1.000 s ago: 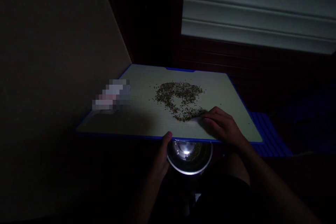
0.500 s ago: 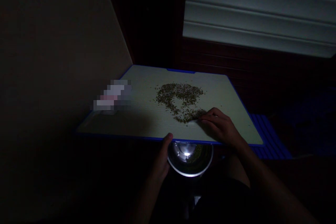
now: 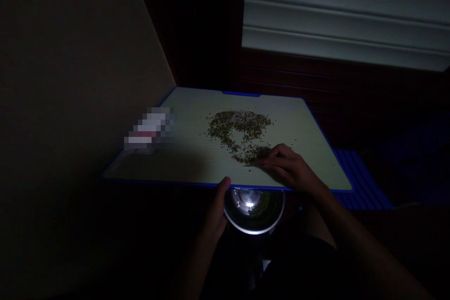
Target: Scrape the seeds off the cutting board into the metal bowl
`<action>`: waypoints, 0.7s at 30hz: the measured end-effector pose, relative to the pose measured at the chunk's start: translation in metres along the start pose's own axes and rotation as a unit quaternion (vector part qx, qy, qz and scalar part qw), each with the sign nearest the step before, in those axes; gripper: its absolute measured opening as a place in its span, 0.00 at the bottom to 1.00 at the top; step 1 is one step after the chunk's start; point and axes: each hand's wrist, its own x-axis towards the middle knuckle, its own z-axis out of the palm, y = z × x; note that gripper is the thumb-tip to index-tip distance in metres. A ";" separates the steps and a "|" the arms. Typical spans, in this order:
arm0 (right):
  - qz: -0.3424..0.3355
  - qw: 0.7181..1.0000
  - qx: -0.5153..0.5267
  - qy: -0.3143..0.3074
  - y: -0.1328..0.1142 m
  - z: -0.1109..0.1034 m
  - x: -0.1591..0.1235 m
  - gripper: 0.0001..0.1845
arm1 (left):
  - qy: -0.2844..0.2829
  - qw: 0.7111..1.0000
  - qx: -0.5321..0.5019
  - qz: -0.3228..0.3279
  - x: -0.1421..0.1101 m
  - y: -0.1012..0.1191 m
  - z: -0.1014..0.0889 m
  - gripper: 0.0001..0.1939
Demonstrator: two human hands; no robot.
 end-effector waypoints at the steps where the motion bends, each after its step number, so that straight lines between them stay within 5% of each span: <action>1: 0.000 1.000 0.002 -0.007 0.000 0.000 0.000 0.16 | -0.004 1.000 -0.001 -0.007 0.000 0.000 0.001 0.23; 21: 0.040 0.993 0.080 -0.077 -0.007 -0.006 -0.007 0.14 | -0.039 0.999 0.011 -0.032 -0.003 0.003 0.002 0.24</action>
